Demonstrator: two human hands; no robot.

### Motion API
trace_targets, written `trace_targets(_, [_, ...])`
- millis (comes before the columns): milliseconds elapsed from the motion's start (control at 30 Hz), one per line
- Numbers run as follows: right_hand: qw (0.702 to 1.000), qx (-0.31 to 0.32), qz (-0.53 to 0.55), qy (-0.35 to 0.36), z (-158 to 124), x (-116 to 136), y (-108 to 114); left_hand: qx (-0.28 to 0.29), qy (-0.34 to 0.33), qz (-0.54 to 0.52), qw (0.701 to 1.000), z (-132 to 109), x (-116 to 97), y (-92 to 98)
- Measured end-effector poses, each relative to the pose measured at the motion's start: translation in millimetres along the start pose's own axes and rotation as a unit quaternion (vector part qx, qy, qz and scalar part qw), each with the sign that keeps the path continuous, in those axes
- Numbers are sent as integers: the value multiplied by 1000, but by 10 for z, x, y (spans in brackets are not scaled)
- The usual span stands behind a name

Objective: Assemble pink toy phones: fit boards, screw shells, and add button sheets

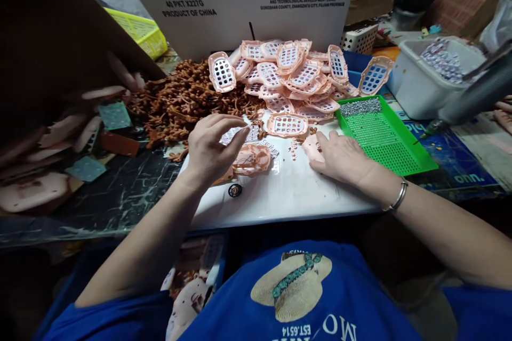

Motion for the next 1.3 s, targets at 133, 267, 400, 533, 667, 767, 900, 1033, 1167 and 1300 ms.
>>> trace_targets(133, [1000,16,-1,15,47,-6,-61,-26,30,-28,999,-71,72,134])
trace_targets(267, [1000,-5,2,29,56,-46,-103,-80,125,-126,981,-222,62,279])
trace_targets(400, [991,-105,38,79,-129,-10,-1,-34,296,-400,867,-551,-205,71])
trace_targets(533, [943,-222,134,209,-520,213,178,136,348,-619,691,-805,-803,-371])
trace_targets(667, [921,-285,129,233,-810,384,130,113,338,-616,703,-855,-1110,-542])
trace_targets(767, [916,-313,114,223,-909,395,-18,114,324,-568,748,-887,-1166,-574])
trace_targets(900, [906,-281,238,210,-922,273,-147,142,274,-515,799,-947,-1178,-544])
trace_targets(1033, [845,-142,493,151,-863,116,-168,183,140,-468,853,-941,-1269,-467])
trace_targets(1167, [778,-50,619,92,-832,56,-161,188,126,-483,846,-914,-1306,-452])
trace_targets(1300, [751,-46,655,71,-796,49,-167,169,160,-471,851,-908,-1274,-481])
Point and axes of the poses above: each hand's wrist, its own z-axis towards the middle knuckle, its own y-axis out of the back of the hand, x = y × z, the point moved 4 cm from there along z, towards the middle knuckle, and after that the axes turned 1 degree about x, right-handed, at the moved point
